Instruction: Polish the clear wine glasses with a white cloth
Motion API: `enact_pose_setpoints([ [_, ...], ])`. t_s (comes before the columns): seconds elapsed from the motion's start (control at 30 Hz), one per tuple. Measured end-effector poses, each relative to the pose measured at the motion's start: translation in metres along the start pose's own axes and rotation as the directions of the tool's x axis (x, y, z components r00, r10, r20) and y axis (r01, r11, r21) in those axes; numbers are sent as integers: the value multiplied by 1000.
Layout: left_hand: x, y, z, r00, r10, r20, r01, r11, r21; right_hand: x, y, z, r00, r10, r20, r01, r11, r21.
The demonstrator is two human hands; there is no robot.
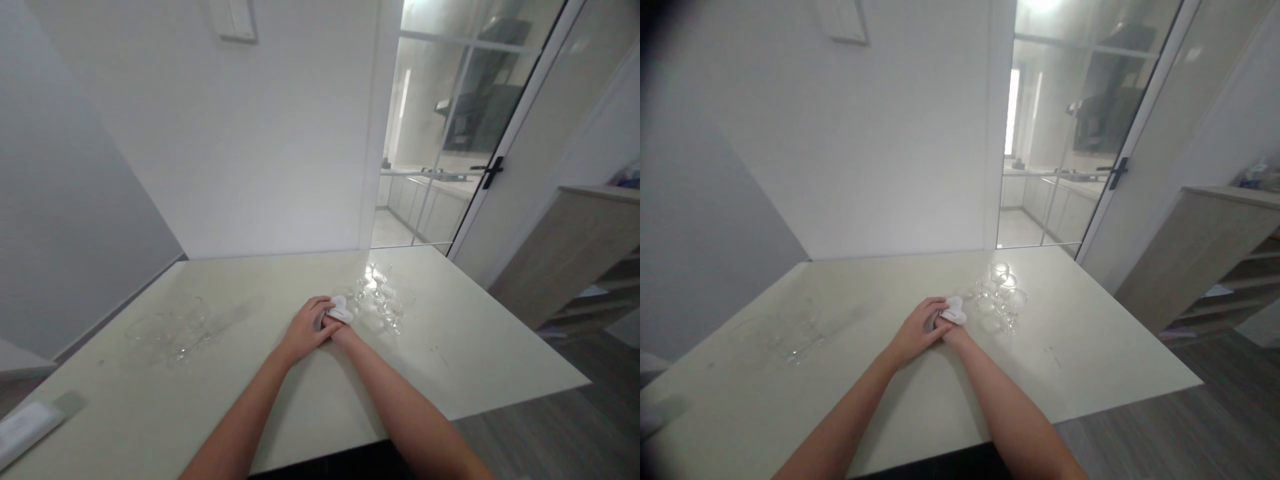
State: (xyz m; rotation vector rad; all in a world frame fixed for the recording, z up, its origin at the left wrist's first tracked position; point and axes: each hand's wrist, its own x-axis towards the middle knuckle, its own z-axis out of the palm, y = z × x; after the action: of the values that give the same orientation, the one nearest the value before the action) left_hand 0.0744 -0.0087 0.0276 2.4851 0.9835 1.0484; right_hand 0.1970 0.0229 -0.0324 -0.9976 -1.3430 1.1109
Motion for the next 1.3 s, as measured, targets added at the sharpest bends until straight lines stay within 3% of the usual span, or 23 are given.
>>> enact_pose_setpoints([
  [0.2, -4, -19, -2, 987, -24, -162, 45, 991, 126, -14, -2, 0, 992, 120, -48, -109, 976, 188],
  [0.37, -7, -15, -9, 951, -89, -297, 124, 987, 101, -12, -10, 3, 955, 269, -123, -194, 882, 429],
  [0.5, -9, -1, -5, 981, -52, -186, 68, 995, 76, -13, -11, 3, 959, 233, -159, -144, 889, 434],
  [0.6, -9, 5, 1, 987, -102, -126, 113, 990, 84, -16, -6, 1, 962, 205, -179, -123, 914, 386],
  [0.8, -8, 0, -2, 945, -205, -255, 255, 950, 181, -15, 3, -7, 970, 56, -237, -6, 978, 208],
  [0.9, -8, -3, -9, 906, -301, -296, 339, 937, 85, -13, 2, -9, 983, -46, -178, 75, 985, 158],
  [1.0, -9, -1, -11, 868, -419, -265, 412, 907, -84, -13, -1, -9, 984, -58, -167, 75, 992, 96],
  [1.07, -9, 4, -10, 884, -421, -205, 390, 904, -175, -13, 0, -8, 977, -12, -213, 25, 998, 56],
  [1.17, -9, 14, -7, 944, -324, -55, 294, 906, -304, -15, 5, -8, 957, 95, -273, -75, 994, 82],
  [1.3, -11, 26, -3, 971, -155, 182, 219, 880, -421, -29, 14, -8, 963, 215, -161, -177, 959, 220],
])
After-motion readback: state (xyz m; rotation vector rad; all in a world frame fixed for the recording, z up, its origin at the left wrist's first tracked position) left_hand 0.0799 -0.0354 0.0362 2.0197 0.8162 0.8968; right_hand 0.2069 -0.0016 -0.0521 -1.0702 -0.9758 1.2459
